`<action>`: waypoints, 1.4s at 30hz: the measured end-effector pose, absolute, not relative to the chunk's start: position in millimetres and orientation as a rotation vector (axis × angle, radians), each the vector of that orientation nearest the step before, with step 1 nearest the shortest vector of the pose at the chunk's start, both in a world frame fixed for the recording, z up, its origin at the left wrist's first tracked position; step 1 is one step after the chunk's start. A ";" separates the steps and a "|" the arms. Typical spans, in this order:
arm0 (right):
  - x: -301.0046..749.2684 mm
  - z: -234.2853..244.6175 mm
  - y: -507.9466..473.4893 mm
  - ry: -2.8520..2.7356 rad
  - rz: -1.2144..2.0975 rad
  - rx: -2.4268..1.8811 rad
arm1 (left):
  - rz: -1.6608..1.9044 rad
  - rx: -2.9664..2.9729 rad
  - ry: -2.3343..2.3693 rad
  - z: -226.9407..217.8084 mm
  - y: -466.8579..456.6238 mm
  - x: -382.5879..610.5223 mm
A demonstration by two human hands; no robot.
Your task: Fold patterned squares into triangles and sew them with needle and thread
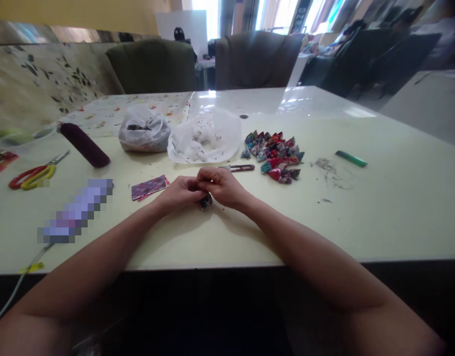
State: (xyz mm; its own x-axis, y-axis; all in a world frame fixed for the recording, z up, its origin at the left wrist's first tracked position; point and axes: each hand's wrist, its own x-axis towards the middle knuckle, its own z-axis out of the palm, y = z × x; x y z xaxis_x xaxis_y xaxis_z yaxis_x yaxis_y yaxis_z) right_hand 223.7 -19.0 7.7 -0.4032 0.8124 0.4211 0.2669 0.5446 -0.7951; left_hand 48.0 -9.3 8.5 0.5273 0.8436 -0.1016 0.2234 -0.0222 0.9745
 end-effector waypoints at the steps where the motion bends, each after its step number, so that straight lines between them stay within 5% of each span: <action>1: 223.1 6.9 -19.2 -1.912 0.837 -0.879 | 0.635 1.540 0.945 9.6 -9.6 48.1; 9: 223.6 6.1 -17.0 -1.724 1.087 -0.956 | 0.647 1.402 0.924 13.2 -9.7 45.4; 21: 218.9 10.4 -24.2 -1.944 0.790 -0.924 | 0.624 1.589 1.005 8.9 -15.2 51.3; 30: 240.0 24.4 -14.3 -1.210 1.419 -0.805 | 0.505 1.361 0.868 7.4 -22.5 53.2; 42: 261.7 20.9 9.5 -1.027 1.215 -0.858 | 0.527 1.283 0.778 8.1 -20.8 51.4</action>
